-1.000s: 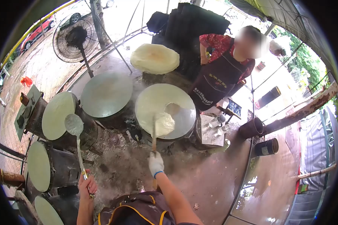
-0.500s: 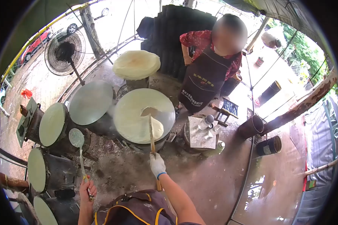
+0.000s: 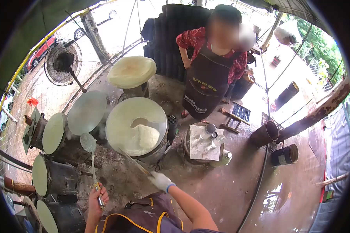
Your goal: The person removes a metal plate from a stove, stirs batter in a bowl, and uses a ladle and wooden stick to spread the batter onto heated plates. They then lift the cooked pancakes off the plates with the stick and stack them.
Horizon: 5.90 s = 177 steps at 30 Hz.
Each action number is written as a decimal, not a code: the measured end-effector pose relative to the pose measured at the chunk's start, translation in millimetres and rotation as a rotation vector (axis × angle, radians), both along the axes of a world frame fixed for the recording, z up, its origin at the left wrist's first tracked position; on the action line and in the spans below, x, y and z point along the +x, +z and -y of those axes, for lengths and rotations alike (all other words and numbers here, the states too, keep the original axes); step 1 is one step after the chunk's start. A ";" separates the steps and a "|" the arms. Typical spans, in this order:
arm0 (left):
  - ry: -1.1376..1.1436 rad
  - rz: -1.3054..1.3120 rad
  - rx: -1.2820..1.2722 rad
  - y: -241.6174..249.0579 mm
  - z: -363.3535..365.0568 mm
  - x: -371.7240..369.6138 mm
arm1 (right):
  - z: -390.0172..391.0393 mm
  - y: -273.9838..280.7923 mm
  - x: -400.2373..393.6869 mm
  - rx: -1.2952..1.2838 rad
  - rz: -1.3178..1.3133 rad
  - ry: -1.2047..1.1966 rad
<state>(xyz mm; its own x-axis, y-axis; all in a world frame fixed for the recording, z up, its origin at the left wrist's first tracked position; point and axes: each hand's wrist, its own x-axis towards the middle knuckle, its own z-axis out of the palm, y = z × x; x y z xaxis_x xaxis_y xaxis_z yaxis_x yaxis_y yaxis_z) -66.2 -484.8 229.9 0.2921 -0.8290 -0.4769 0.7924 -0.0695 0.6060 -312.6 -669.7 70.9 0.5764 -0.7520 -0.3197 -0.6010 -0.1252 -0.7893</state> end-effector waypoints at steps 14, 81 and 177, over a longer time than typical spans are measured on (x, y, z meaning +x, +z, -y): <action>-0.103 -0.035 0.053 -10.8 20.7 40.3 | 88.9 10.5 33.9 -0.159 0.168 -0.327; -0.186 0.314 0.189 66.6 130.7 175.0 | 78.7 55.7 166.6 0.525 0.527 -0.584; 0.478 0.519 0.426 -21.6 94.1 494.1 | 307.8 62.0 579.9 0.697 -0.128 0.396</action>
<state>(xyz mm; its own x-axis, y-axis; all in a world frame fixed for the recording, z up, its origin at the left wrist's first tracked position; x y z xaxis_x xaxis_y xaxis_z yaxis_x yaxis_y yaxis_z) 427.9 -579.0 208.3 0.8376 -0.3379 -0.4293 0.4208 -0.1022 0.9014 267.3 -977.6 132.9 0.6857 -0.1038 -0.7205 -0.7058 0.1475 -0.6929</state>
